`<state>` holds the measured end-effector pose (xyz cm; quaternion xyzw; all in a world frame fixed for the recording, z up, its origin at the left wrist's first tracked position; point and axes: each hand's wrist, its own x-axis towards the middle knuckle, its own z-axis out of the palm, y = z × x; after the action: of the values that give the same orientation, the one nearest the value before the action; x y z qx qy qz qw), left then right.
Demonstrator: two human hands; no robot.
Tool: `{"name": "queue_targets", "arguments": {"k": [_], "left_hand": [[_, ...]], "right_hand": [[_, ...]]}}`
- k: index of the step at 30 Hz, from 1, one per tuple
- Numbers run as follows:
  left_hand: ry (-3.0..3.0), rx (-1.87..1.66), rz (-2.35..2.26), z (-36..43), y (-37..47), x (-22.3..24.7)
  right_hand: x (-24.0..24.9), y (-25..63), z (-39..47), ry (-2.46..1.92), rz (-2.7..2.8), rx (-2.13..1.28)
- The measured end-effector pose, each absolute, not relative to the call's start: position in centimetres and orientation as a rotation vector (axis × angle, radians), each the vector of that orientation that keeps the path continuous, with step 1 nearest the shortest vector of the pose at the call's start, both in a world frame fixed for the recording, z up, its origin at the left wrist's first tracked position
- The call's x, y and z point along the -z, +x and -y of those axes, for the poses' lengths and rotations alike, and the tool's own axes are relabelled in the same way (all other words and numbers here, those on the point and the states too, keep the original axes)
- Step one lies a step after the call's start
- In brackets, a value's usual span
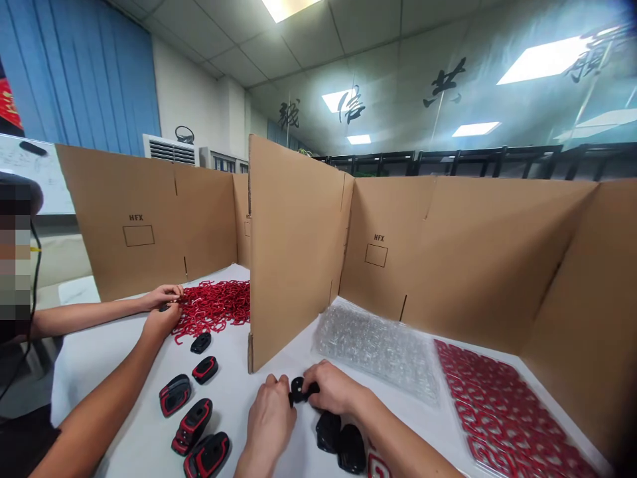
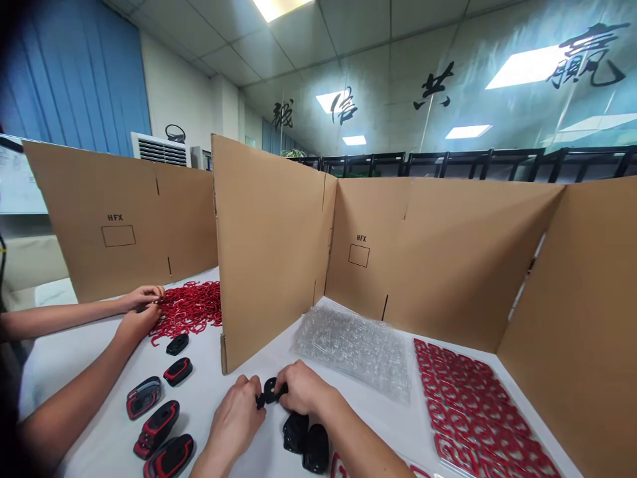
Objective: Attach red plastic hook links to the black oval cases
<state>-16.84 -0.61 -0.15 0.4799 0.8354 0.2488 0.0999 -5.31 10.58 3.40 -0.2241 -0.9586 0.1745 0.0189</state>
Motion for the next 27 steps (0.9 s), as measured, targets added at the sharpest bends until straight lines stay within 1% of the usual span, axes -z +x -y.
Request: {"name": "queue_targets", "arguments": {"k": [3,10,14,20,27], "left_hand": [[1.388,-0.860,-2.450,0.9,-17.2,-0.2],[1.231,-1.373,-2.258,-0.9,-18.0,0.5],[1.168,-1.501,-2.172,-2.3,-17.5,1.7],[1.148,-1.477,-2.207,-2.2,-17.2,2.5],[1.342,-1.244,-2.350,-1.4,-16.8,1.8]], "right_hand": [[-3.0,-4.6,-10.7,-0.772,2.872,-0.593],[-1.8,-3.0,-11.8,-1.066,2.463,-0.657],[-1.1,-2.2,-12.2,-1.132,2.363,-0.751],[-1.5,-2.8,-10.8,-1.043,2.392,-0.631],[-2.2,-3.4,-10.2,-0.928,2.685,-0.630]]}}
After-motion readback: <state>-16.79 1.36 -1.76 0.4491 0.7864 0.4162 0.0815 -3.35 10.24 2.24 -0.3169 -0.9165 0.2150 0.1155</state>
